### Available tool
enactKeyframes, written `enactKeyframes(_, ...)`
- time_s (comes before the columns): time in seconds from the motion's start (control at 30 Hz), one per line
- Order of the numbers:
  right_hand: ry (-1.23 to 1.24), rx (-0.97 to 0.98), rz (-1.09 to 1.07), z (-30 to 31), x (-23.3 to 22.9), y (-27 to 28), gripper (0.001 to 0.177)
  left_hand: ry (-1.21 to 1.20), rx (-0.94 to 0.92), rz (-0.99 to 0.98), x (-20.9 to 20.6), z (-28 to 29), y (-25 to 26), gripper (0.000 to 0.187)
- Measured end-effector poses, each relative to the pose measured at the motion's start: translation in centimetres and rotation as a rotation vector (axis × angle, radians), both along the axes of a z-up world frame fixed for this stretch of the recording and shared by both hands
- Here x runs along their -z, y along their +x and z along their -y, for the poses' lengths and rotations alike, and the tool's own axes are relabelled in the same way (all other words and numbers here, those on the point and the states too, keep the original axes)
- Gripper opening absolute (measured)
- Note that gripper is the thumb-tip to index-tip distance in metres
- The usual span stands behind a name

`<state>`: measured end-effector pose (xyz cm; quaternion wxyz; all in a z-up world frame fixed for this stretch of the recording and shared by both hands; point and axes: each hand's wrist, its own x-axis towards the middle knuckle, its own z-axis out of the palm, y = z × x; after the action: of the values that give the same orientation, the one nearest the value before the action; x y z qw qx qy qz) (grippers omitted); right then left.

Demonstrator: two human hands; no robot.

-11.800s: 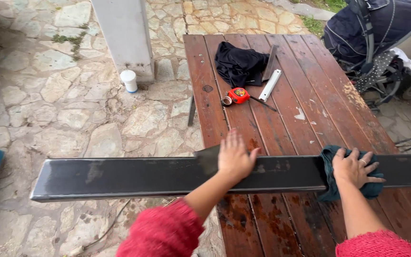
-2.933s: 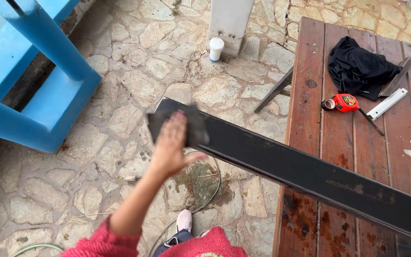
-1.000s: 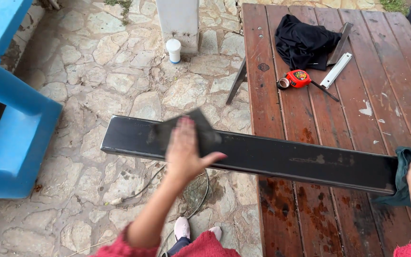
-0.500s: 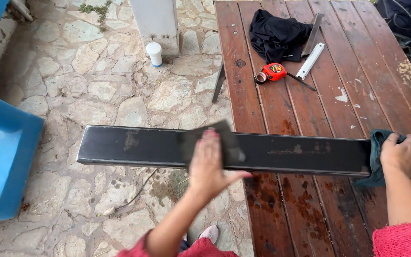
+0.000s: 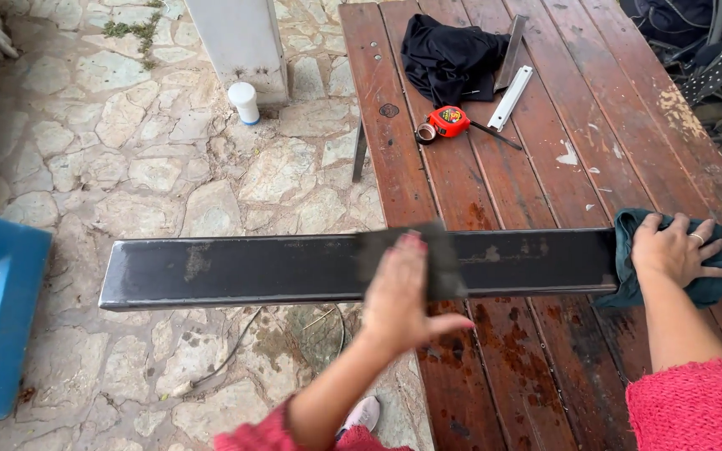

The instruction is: Sanding a metal beam with a sanding block and wiping it clean with a wet cloth.

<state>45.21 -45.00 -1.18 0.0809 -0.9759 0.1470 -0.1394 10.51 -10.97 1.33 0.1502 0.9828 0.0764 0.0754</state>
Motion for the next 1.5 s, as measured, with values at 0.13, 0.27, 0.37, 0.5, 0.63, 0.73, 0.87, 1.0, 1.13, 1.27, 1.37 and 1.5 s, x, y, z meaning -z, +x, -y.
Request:
enactKeyframes(0.13, 0.013, -0.006, -0.031, -0.3, -1.1, -1.2, 0.063, -0.121, 0.329, 0.051, -0.2, 4.7, -1.2, 0.130)
enactKeyframes(0.27, 0.034, 0.013, -0.042, -1.1, -2.4, -1.6, 0.063, -0.117, 0.067, -0.130, -0.4, -5.0, -3.6, 0.129)
enactKeyframes(0.37, 0.055, 0.008, -0.132, -1.8, -3.3, -2.8, 0.064, 0.494, -0.149, 0.105, 1.4, -4.0, -2.0, 0.141)
enactKeyframes(0.5, 0.064, -0.017, -0.130, -2.6, -4.4, -2.9, 0.062, -0.090, 0.272, 0.043, -1.1, 6.4, 6.6, 0.138)
enactKeyframes(0.63, 0.079, -0.007, -0.151, -3.0, -5.0, -3.5, 0.060, 0.059, 0.363, 0.137, 2.5, 14.6, 12.7, 0.147)
enactKeyframes(0.73, 0.080, 0.000, -0.205, -3.2, -5.6, -4.2, 0.064, -0.005, 0.401, 0.104, 1.1, 11.4, 10.0, 0.136)
enactKeyframes(0.87, 0.071, -0.009, -0.184, -2.8, -4.9, -3.5, 0.065, -0.236, 0.253, 0.083, -1.8, -0.3, 0.6, 0.122)
enactKeyframes(1.0, 0.068, -0.004, -0.210, -3.1, -5.6, -3.4, 0.066, 0.183, -0.084, 0.047, 2.1, -10.5, -9.8, 0.124)
enactKeyframes(1.13, 0.005, 0.045, -0.139, -1.7, -3.2, -2.1, 0.069, 0.344, -0.032, 0.155, 3.1, -16.4, -17.1, 0.100)
enactKeyframes(1.27, 0.008, 0.028, -0.111, -2.5, -3.5, -4.5, 0.071, 0.076, -0.063, 0.170, 0.6, -16.3, -20.6, 0.085)
enactKeyframes(1.37, 0.052, 0.028, -0.161, -5.7, -4.1, -7.7, 0.078, -0.382, -0.153, 0.288, -2.8, -16.2, -22.3, 0.087)
enactKeyframes(1.5, 0.040, -0.101, -0.180, -12.4, -3.2, -12.9, 0.082, -1.182, -0.797, 0.207, -10.3, -17.7, -23.6, 0.068)
